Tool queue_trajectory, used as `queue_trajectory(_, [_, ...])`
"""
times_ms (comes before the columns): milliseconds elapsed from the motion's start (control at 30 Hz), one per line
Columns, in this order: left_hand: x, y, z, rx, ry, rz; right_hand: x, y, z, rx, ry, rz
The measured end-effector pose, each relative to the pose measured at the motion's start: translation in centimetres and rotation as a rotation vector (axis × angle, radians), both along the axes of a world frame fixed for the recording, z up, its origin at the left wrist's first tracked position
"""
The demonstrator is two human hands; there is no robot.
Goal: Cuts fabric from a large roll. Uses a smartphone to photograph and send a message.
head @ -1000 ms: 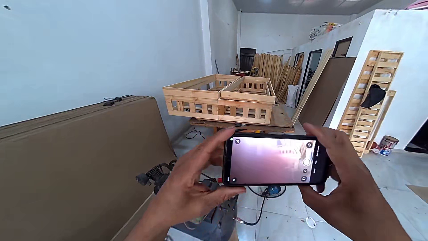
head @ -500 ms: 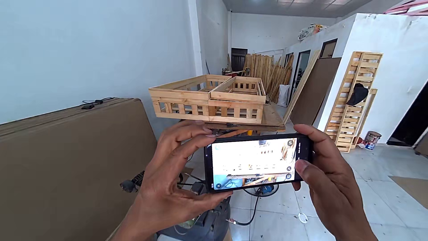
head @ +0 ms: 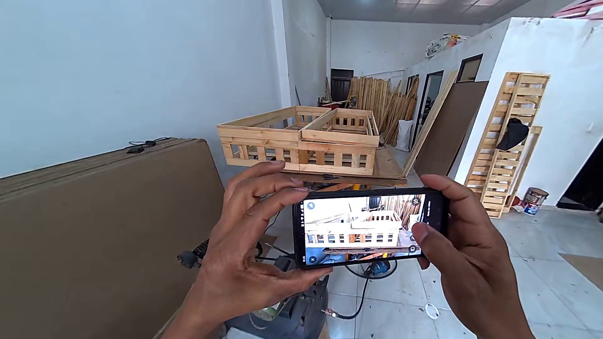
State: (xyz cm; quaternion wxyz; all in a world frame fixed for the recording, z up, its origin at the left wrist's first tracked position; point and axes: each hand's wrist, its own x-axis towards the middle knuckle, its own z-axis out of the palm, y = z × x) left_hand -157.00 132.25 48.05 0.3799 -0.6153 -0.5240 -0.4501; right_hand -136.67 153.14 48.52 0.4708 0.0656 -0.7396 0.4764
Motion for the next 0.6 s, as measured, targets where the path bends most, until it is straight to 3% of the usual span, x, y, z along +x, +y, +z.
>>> queue_trajectory(600, [-0.93, 0.2, -0.15, 0.008, -0.018, -0.048, -0.56, 0.16, 0.08, 0.009, -0.009, 0.04])
